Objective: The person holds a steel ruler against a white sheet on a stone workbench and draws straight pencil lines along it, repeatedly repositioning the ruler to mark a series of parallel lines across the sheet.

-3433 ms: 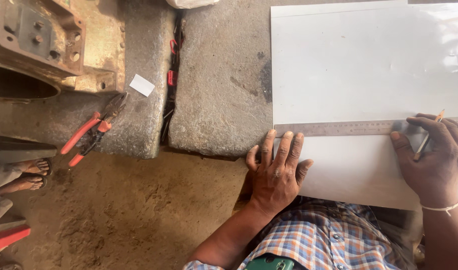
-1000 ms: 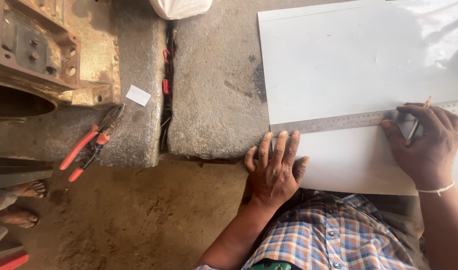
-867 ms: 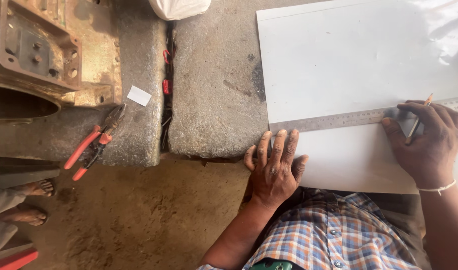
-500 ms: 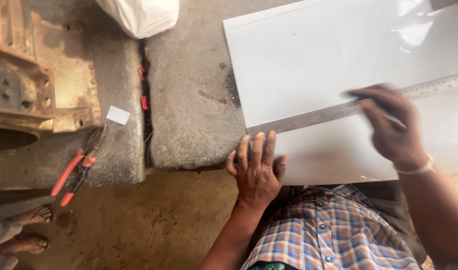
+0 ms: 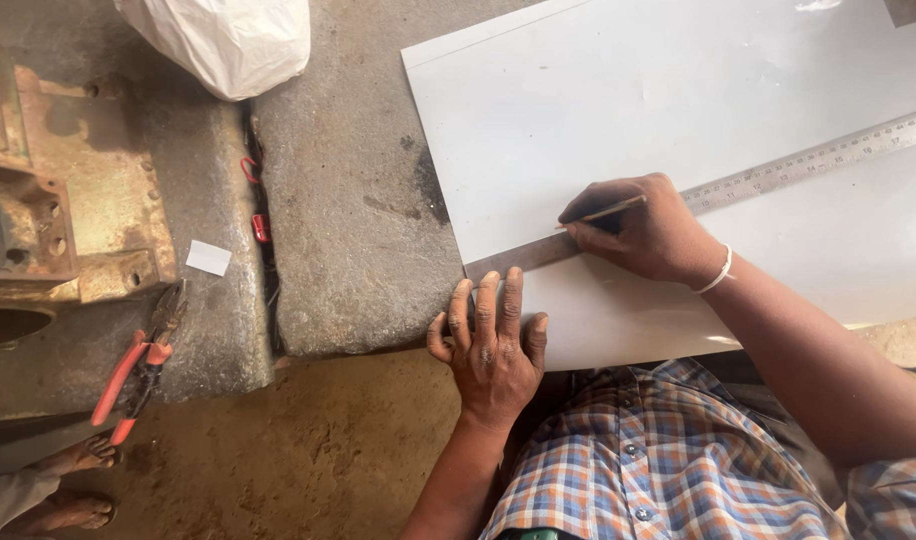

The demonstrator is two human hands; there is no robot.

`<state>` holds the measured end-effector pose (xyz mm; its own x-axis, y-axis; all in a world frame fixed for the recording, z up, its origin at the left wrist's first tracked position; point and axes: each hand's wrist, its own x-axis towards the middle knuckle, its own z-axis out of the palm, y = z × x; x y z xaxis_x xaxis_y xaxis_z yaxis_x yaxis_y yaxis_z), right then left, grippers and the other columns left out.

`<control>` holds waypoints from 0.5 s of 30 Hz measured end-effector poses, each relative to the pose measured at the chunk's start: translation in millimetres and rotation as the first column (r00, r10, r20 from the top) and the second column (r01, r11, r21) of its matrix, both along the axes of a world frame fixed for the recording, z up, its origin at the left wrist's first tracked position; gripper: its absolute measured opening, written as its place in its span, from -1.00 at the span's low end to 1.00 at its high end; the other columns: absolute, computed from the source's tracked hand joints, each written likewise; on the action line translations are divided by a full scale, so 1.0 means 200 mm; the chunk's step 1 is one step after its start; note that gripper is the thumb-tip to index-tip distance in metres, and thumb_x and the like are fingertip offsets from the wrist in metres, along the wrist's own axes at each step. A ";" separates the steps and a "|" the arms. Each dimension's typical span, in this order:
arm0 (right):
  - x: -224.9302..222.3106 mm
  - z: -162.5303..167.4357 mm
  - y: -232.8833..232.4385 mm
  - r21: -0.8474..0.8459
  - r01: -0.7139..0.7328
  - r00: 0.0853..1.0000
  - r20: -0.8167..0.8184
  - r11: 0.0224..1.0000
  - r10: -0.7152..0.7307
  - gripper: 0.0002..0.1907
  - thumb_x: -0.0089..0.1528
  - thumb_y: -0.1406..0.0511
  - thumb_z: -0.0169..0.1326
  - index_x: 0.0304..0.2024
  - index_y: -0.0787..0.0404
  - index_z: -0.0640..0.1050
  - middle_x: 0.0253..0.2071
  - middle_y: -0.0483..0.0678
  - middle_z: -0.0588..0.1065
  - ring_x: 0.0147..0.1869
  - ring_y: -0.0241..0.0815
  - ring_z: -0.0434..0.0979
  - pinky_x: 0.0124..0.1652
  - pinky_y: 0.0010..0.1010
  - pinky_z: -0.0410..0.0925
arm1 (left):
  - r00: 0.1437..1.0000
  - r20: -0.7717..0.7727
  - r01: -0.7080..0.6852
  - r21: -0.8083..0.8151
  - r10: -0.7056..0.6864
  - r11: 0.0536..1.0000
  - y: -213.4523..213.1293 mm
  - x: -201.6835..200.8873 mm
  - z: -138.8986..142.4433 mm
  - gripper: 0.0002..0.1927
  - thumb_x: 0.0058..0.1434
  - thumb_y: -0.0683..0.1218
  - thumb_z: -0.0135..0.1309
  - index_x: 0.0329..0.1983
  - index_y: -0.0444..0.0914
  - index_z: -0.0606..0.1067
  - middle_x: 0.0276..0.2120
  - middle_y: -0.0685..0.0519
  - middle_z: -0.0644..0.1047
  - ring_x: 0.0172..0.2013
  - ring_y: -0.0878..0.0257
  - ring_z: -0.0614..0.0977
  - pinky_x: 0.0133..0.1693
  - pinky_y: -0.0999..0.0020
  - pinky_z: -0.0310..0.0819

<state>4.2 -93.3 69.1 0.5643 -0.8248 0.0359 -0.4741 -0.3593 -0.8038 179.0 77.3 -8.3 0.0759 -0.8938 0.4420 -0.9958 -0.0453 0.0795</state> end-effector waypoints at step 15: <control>0.00 -0.04 -0.04 -0.008 -0.024 1.000 -0.018 1.000 0.024 -0.88 0.18 0.29 0.28 -0.27 0.21 0.68 -0.33 -0.03 0.68 -0.33 -0.21 0.71 -0.29 -0.43 0.55 | 1.000 0.004 0.002 0.024 -0.002 1.000 -0.03 0.00 -0.03 -0.42 0.53 0.30 -0.40 0.37 0.01 0.44 0.24 0.08 0.44 0.31 0.03 0.34 0.26 -0.15 -0.02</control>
<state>4.8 -100.5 61.3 0.5848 -0.8105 0.0324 -0.4796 -0.3777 -0.7920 179.2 72.0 -13.5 0.0722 -0.9041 0.4211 -0.9962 -0.0450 0.0743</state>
